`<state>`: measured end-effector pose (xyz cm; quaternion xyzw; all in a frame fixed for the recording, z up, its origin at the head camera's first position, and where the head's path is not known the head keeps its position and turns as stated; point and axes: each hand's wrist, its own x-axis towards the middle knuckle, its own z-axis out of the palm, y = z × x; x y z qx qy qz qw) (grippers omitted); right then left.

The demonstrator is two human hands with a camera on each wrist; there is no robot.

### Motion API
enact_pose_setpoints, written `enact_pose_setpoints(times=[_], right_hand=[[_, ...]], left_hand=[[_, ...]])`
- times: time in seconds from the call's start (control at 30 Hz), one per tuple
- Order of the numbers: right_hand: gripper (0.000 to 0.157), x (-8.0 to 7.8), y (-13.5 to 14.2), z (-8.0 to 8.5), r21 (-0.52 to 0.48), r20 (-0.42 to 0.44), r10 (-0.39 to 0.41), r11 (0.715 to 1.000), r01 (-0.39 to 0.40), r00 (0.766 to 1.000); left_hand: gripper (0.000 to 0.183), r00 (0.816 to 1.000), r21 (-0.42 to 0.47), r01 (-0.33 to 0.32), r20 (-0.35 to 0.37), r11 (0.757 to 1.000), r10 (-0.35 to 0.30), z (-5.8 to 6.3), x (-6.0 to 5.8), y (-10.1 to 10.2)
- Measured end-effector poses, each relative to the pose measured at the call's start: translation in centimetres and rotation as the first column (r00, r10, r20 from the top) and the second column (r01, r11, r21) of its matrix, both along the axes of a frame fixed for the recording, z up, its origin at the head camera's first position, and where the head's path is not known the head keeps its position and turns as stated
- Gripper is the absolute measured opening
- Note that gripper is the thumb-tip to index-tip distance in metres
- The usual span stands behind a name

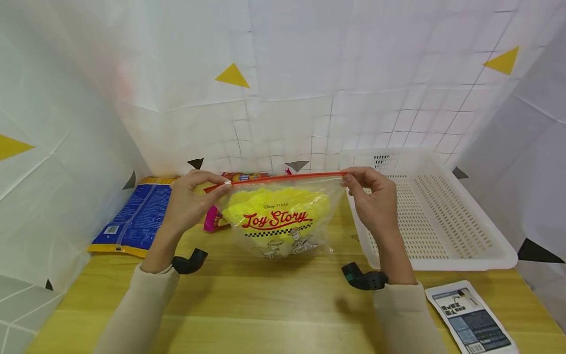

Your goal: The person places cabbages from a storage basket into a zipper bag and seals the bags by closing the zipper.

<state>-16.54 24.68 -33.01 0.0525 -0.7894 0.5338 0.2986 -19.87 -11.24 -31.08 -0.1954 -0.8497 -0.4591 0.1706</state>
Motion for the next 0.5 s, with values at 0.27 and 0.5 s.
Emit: enact_pose_setpoints(times=[0.27,0.5], right_hand=[[0.021,-0.1,0.5,-0.3,-0.009,0.013,-0.019,1.0,0.019,1.0],[0.023,-0.3,0.7,-0.2,-0.017,0.018,-0.029,0.999,0.029,0.999]], left_hand=[[0.021,0.999,0.016,-0.023,-0.029,1.0,0.024,-0.6,-0.5,-0.9],[0.019,0.998,0.035,-0.052,-0.025,0.998,0.053,-0.8,-0.7,-1.4]])
